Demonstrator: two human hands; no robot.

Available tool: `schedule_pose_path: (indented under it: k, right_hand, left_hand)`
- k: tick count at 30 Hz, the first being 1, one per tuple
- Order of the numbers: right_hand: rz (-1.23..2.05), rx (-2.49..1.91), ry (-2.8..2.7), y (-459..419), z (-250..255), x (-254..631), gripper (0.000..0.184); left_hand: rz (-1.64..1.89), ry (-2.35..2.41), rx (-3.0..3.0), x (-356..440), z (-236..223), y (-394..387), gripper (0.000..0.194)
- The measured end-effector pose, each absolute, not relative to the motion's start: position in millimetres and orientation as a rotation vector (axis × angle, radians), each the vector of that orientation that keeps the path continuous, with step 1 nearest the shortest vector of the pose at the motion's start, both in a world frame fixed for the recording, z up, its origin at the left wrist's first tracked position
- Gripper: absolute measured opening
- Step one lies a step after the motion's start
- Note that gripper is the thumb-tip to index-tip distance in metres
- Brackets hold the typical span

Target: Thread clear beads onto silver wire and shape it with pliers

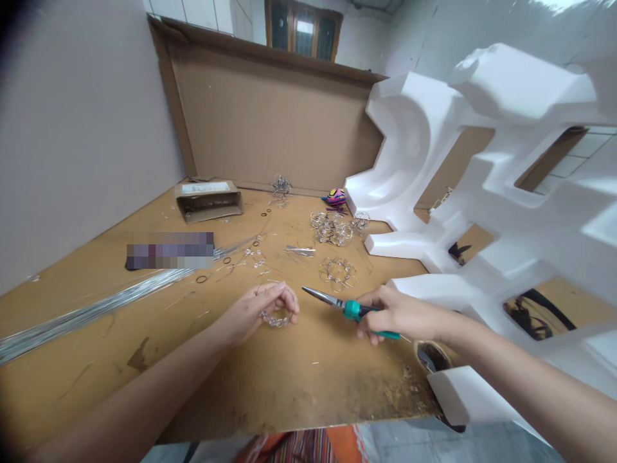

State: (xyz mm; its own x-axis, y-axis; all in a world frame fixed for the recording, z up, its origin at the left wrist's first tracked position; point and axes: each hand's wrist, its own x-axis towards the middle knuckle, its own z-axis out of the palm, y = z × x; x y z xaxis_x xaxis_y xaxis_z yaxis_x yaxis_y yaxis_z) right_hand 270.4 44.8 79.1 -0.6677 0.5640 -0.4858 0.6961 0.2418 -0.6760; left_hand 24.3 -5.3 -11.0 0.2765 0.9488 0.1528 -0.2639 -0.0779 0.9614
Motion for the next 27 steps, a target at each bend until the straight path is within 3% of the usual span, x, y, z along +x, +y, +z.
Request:
schedule_pose_path:
  k: [11,20,27]
  right_hand:
    - [-1.559,1.135,2.233,45.2,76.2,269.0,0.017]
    - [-1.456,1.181,2.261,43.8,79.3,267.3,0.015]
    - [-1.730,1.156,2.109,44.8,78.8,265.7,0.025]
  left_hand:
    - [1.164,0.750,1.295,24.7,-9.8,-6.4,0.039]
    - [1.124,0.744,1.281,24.3,-16.9,-2.8,0.038]
    - [1.119,0.731,1.293,24.0,-14.8,-4.6,0.039]
